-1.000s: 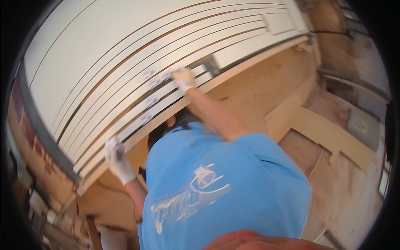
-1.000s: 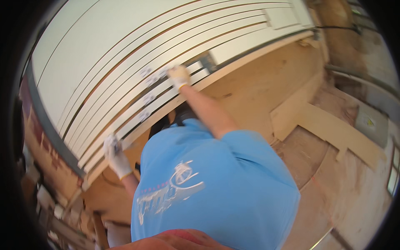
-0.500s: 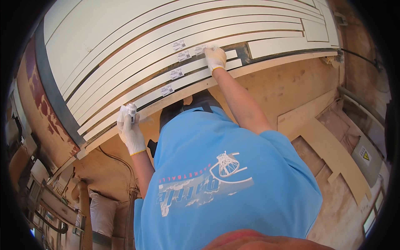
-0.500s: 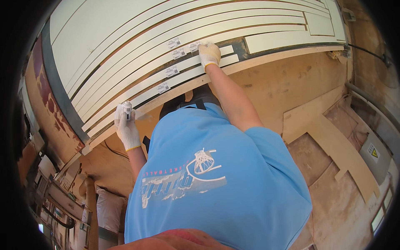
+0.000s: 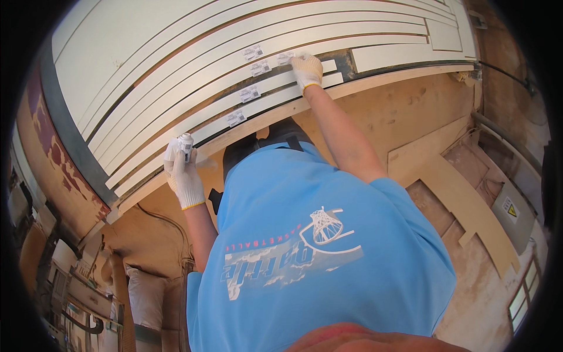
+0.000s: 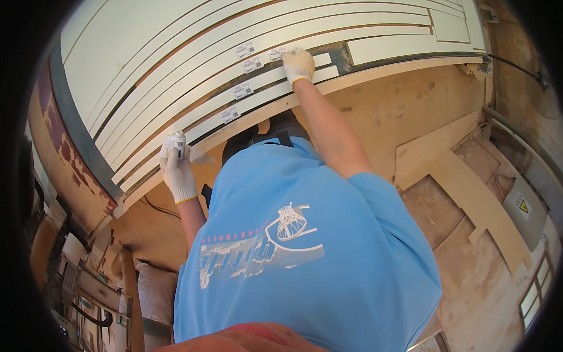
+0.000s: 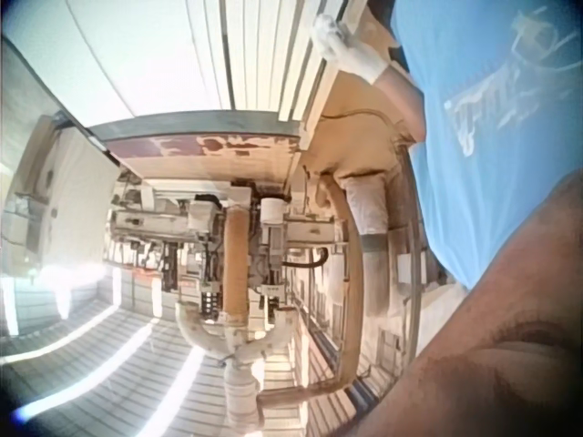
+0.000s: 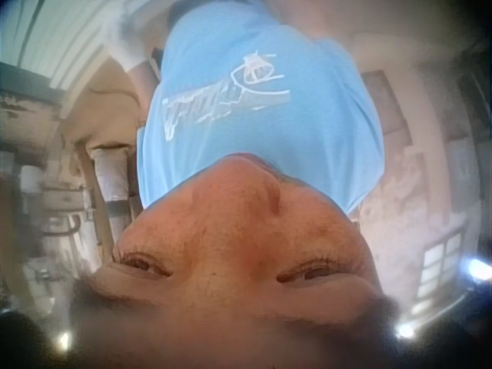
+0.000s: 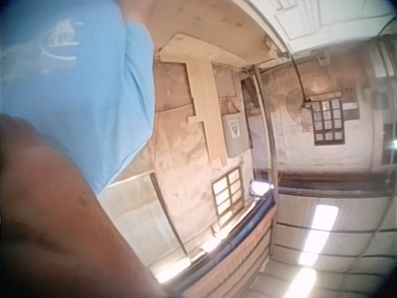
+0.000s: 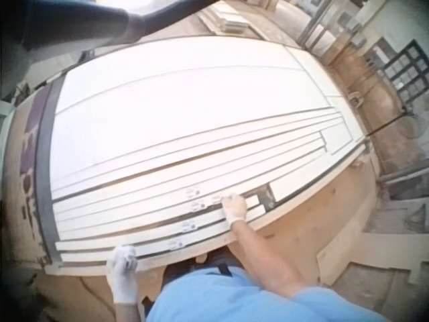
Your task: The person uses a handheld air blower to clean dust from a CNC machine and then from several white wooden planks. They then apply small adhesive labels to the ends of the planks one by one.
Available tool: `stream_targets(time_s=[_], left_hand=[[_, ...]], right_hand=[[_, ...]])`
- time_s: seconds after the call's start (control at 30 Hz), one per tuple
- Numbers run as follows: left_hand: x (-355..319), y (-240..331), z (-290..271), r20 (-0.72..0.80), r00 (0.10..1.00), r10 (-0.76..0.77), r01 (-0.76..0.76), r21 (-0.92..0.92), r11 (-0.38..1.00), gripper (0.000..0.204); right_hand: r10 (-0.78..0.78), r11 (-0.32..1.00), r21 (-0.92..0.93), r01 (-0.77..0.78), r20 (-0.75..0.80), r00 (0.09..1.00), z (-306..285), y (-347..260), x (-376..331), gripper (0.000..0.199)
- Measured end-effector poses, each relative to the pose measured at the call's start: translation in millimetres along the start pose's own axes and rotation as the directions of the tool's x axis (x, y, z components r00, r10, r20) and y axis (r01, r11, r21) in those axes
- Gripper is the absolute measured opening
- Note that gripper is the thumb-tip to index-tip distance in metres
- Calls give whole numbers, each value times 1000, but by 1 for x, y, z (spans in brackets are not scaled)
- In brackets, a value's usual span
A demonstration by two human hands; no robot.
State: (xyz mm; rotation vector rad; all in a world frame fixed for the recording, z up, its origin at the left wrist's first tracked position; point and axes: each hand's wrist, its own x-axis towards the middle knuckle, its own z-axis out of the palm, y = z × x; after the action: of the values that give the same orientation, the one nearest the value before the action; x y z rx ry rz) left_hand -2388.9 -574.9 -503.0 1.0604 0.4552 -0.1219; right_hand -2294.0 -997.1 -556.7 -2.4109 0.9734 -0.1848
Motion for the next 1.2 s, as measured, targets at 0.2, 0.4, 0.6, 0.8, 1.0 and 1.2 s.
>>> stream_targets(time_s=[0.2, 0.4, 0.6, 0.8, 1.0, 1.2], left_hand=[[3, -3, -7, 21, 999, 25, -25, -18, 1000, 40], [-2, 6, -18, -4, 1000, 16, -16, -24, 1000, 40], [-1, 6, -18, -16, 1000, 12, -12, -34, 999, 39], [11, 0, -7, -98, 995, -29, 33, 46, 998, 37], [6, 2, 19, -118, 985, -128, 141, 116, 983, 36], [41, -17, 47, 89, 996, 7, -13, 70, 997, 39]], right_hand=[[2, 999, -40, -1, 39, 999, -4, 7, 4, 47], [1, 998, -56, 2, 51, 999, -2, -8, -8, 49], [-84, 948, -295, 121, 135, 987, -44, -21, -1, 45], [-713, 692, -343, 636, -183, 677, -12, -65, 29, 26], [-952, 299, -391, 870, -190, 241, 44, -45, 84, 30], [-861, 481, -634, 606, -209, 464, -61, 23, 129, 31]])
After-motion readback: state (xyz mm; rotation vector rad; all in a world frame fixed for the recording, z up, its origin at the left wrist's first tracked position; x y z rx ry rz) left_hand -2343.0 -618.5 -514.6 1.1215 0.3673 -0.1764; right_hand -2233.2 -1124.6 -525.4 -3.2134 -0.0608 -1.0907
